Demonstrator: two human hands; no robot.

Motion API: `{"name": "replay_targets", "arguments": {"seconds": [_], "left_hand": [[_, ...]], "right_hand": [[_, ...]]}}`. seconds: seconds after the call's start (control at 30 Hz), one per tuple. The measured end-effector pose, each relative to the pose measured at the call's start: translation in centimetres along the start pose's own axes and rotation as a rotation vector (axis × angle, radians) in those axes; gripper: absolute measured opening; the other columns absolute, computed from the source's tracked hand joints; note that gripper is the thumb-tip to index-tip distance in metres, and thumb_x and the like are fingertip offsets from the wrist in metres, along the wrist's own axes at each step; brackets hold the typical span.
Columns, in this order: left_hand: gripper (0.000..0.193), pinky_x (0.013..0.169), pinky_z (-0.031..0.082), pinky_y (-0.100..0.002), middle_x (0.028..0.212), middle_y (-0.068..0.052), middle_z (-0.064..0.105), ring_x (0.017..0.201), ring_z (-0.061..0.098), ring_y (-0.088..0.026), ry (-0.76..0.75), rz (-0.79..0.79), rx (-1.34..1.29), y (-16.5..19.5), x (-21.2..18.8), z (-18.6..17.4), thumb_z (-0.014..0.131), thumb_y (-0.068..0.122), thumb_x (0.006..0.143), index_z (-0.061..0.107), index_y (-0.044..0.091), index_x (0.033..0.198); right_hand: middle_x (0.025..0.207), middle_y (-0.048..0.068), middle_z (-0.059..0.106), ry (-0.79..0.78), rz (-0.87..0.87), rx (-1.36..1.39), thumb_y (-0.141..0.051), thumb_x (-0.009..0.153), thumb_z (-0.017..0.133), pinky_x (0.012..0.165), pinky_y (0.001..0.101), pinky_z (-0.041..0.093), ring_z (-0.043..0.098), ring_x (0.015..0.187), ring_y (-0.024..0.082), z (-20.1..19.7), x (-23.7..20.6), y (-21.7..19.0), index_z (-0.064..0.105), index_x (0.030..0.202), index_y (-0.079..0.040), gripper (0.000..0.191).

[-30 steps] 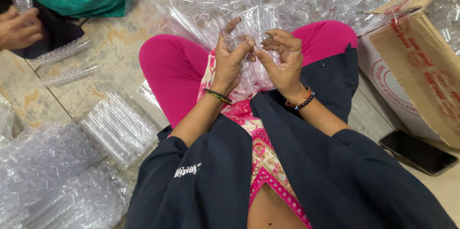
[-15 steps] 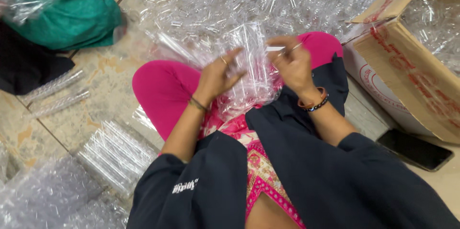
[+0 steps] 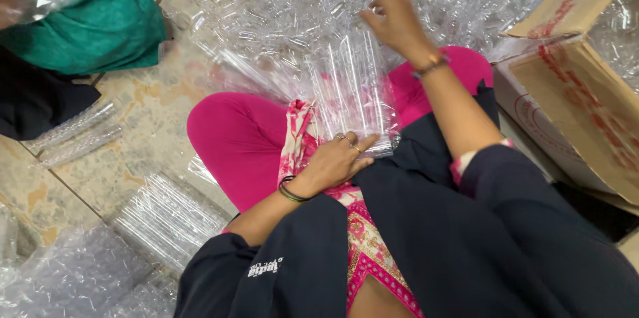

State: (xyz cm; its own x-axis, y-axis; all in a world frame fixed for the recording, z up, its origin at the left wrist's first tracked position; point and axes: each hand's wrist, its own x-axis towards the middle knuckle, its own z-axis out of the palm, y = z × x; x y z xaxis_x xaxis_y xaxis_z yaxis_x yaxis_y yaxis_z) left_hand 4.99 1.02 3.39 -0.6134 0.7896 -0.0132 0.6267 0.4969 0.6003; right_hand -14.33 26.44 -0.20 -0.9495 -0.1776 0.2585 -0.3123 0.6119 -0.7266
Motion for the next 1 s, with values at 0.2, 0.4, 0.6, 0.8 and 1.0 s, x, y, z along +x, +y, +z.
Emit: {"name": "replay_targets", "arguments": {"seconds": [0.2, 0.4, 0.6, 0.8, 1.0], "left_hand": [[0.059, 0.09, 0.053, -0.048, 0.121, -0.023, 0.064, 0.109, 0.064, -0.042, -0.115, -0.089, -0.179, -1.6, 1.5, -0.4, 0.063, 0.046, 0.098, 0.054, 0.011, 0.145], [0.049, 0.1, 0.053, -0.039, 0.129, -0.018, 0.069, 0.12, 0.068, -0.028, 0.172, -0.246, -0.488, -6.4, 2.1, -2.3, 0.068, 0.034, 0.098, 0.061, 0.002, 0.136], [0.04, 0.094, 0.056, -0.035, 0.128, -0.011, 0.071, 0.114, 0.067, -0.02, 0.477, -0.504, -1.151, -12.6, 6.3, -3.0, 0.061, 0.032, 0.102, 0.064, 0.007, 0.134], [0.044, 0.092, 0.058, -0.041, 0.127, -0.011, 0.067, 0.115, 0.065, -0.024, 0.287, -0.475, -2.039, -10.3, 10.8, -0.8, 0.057, 0.04, 0.101, 0.062, 0.005, 0.126], [0.03, 0.094, 0.058, -0.036, 0.121, -0.007, 0.068, 0.114, 0.066, -0.02, 0.465, -0.26, -2.152, -8.7, 10.6, -1.5, 0.063, 0.028, 0.102, 0.062, 0.011, 0.126]], "right_hand": [[0.141, 0.023, 0.047, -0.328, 0.152, -0.337, -0.03, 0.083, 0.082, 0.095, 0.0585, 0.047, 0.049, 0.121, 0.05, 7.8, 5.8, -1.7, 0.061, 0.136, -0.015, 0.059], [0.141, 0.014, 0.054, -0.158, 0.215, -0.363, -0.014, 0.09, 0.071, 0.093, 0.0534, 0.054, 0.05, 0.123, 0.052, 9.2, 6.1, -0.5, 0.069, 0.125, -0.021, 0.036], [0.14, 0.01, 0.06, 0.067, 0.055, 0.503, 0.003, 0.098, 0.061, 0.111, 0.0428, 0.057, 0.059, 0.136, 0.028, 4.6, 2.8, 1.5, 0.063, 0.127, -0.007, 0.031], [0.156, 0.006, 0.047, -0.029, 0.11, 1.017, 0.001, 0.103, 0.054, 0.099, 0.0385, 0.062, 0.059, 0.132, 0.027, 1.3, -7.6, -7.1, 0.059, 0.125, -0.011, 0.025], [0.131, 0.025, 0.063, 0.287, -0.278, 0.152, 0.007, 0.099, 0.064, 0.1, 0.0458, 0.05, 0.059, 0.124, 0.031, -0.5, -11.1, -10.5, 0.064, 0.114, 0.001, 0.016]]}}
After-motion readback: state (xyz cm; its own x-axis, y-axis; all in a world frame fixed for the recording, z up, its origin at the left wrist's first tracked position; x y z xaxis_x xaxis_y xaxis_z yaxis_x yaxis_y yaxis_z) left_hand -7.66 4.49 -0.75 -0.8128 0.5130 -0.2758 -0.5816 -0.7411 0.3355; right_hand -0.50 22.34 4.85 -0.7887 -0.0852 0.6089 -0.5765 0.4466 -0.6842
